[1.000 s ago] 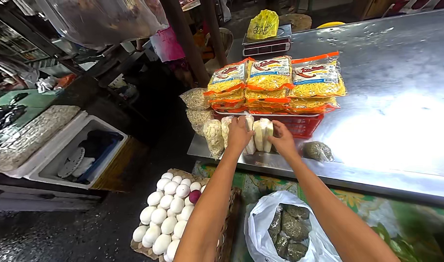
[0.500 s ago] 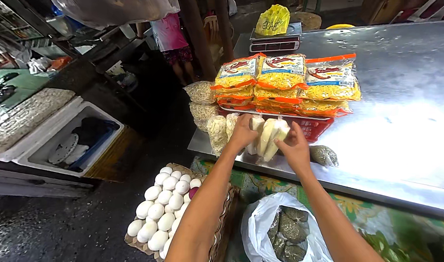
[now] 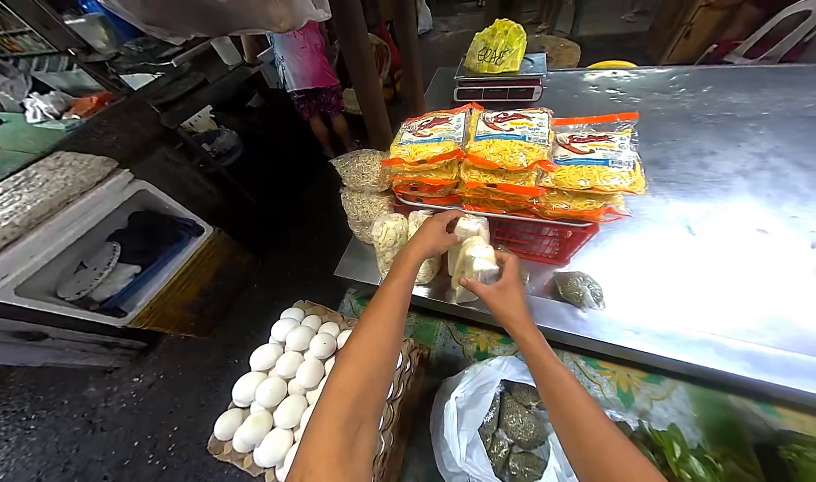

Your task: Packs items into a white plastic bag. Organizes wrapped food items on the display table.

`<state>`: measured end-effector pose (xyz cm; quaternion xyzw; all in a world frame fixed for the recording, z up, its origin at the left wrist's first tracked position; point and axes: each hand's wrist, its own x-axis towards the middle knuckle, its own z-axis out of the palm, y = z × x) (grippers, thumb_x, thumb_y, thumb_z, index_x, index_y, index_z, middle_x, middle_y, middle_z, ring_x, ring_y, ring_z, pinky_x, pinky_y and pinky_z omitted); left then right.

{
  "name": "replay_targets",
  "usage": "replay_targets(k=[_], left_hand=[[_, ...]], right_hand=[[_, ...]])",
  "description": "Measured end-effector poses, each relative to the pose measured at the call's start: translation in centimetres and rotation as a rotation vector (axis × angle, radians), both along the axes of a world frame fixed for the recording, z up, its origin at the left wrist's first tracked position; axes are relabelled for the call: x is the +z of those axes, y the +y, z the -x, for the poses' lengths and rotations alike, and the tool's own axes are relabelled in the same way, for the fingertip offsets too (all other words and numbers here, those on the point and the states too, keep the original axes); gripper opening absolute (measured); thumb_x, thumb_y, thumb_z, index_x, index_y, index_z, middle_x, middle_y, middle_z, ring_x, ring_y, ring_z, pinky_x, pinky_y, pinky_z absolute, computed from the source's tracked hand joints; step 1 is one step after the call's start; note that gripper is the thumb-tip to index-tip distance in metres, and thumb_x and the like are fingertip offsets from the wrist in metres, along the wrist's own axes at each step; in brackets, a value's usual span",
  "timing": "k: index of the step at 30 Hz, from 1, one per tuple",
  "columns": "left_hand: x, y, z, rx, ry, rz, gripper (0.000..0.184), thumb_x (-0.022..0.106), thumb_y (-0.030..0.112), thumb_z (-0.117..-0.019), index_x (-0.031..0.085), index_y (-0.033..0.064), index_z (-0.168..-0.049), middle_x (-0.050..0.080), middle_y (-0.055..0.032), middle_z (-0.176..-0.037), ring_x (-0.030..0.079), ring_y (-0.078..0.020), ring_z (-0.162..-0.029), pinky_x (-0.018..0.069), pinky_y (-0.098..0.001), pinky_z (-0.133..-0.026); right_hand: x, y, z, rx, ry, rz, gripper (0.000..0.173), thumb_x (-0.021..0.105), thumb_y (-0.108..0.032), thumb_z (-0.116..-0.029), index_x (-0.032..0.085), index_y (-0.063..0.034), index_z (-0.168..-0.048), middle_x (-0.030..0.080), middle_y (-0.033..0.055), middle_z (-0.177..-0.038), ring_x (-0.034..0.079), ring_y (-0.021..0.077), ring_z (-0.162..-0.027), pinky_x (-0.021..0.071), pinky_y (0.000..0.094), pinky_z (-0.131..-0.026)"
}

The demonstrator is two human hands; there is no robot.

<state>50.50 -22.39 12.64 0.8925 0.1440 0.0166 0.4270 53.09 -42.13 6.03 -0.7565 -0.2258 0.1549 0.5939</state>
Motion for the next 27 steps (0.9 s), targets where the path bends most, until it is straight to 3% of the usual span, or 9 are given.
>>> replay_targets(k=[6,10,13,15,16,18,21,24,27], left_hand=[[0.6,0.6,0.7,0.108,-0.013,0.261,0.042,0.056,0.003,-0.1017,0.054,0.0038,-0.143,0.065,-0.0198,-0.131,0.068,-0.0277,-0.109,0.0562,-0.0456,-0.092],[3.3,0.9,3.2,0.321,-0.181,-0.064,0.029,0.051,0.007,-0.1029,0.065,-0.0003,-0.127,0.068,-0.0186,-0.126,0.069,-0.0269,-0.11,0.0541,-0.0466,-0.099],[4.3,1.7,4.8,0.448,-0.238,-0.288,0.024,0.054,0.005,-0.0998,0.071,-0.0006,-0.116,0.071,-0.0181,-0.115,0.069,-0.0285,-0.11,0.0527,-0.0479,-0.099],[4.5,2.6,5.5,0.552,-0.171,-0.374,0.025,0.056,0.011,-0.0997,0.071,-0.0001,-0.116,0.068,-0.0192,-0.123,0.062,-0.0332,-0.121,0.0478,-0.0527,-0.105],[4.3,3.2,5.7,0.601,-0.115,-0.378,0.029,0.057,0.018,-0.1001,0.069,-0.0004,-0.12,0.065,-0.0209,-0.128,0.059,-0.0362,-0.125,0.0454,-0.0558,-0.106],[3.0,4.8,6.4,0.614,0.03,-0.283,0.055,0.064,0.038,-0.0981,0.06,-0.0017,-0.135,0.057,-0.0275,-0.138,0.053,-0.0434,-0.132,0.042,-0.0637,-0.108],[-0.3,6.7,6.9,0.524,0.081,-0.17,0.076,0.077,0.043,-0.0904,0.049,0.0005,-0.147,0.053,-0.0324,-0.14,0.051,-0.0481,-0.132,0.0419,-0.0664,-0.108],[-1.1,6.5,8.0,0.522,0.037,-0.167,0.069,0.082,0.031,-0.0879,0.052,0.0025,-0.142,0.055,-0.0307,-0.135,0.056,-0.0469,-0.124,0.0471,-0.0647,-0.102],[-0.4,6.5,9.6,0.508,0.063,-0.187,0.064,0.083,0.021,-0.0838,0.053,0.0006,-0.136,0.057,-0.0297,-0.132,0.059,-0.0458,-0.12,0.0493,-0.0652,-0.097]], right_hand=[[-0.2,2.9,1.1,-0.09,-0.017,0.023,0.091,0.095,-0.038,-0.0682,0.046,0.0019,-0.134,0.057,0.0219,-0.127,0.061,0.0274,-0.113,0.0541,0.0424,-0.096],[-1.3,2.4,0.8,-0.051,-0.079,-0.02,0.1,0.093,-0.039,-0.0698,0.041,0.0019,-0.145,0.054,0.0241,-0.136,0.059,0.0281,-0.121,0.0523,0.0416,-0.102],[-2.6,1.7,0.7,0.016,-0.101,-0.024,0.123,0.093,-0.04,-0.0683,0.022,-0.0007,-0.16,0.04,0.0261,-0.154,0.046,0.0309,-0.139,0.0434,0.0421,-0.114],[-3.0,1.0,1.0,0.022,-0.104,-0.018,0.127,0.092,-0.039,-0.068,0.016,-0.0021,-0.162,0.033,0.0254,-0.159,0.039,0.0312,-0.145,0.0393,0.0425,-0.118],[-2.9,0.4,1.3,0.009,-0.114,-0.02,0.121,0.09,-0.037,-0.0709,0.019,-0.0014,-0.162,0.032,0.026,-0.16,0.038,0.0326,-0.147,0.039,0.0441,-0.118],[-2.1,-1.2,2.6,-0.046,-0.182,-0.039,0.088,0.078,-0.027,-0.082,0.037,0.0032,-0.154,0.038,0.0285,-0.156,0.042,0.0367,-0.143,0.0441,0.0483,-0.112],[0.9,-2.0,4.9,-0.057,-0.357,-0.129,0.034,0.061,-0.012,-0.0926,0.068,0.0042,-0.122,0.061,0.0243,-0.132,0.061,0.0276,-0.121,0.055,0.0376,-0.097],[5.7,0.4,5.3,0.148,-0.4,-0.071,0.029,0.058,-0.014,-0.0979,0.07,0.0005,-0.12,0.064,0.0198,-0.127,0.065,0.0227,-0.115,0.0573,0.0342,-0.094],[9.6,5.4,4.0,0.324,-0.413,0.187,0.032,0.057,-0.017,-0.1018,0.065,-0.0015,-0.129,0.059,0.0217,-0.134,0.06,0.0303,-0.122,0.053,0.0441,-0.101]])
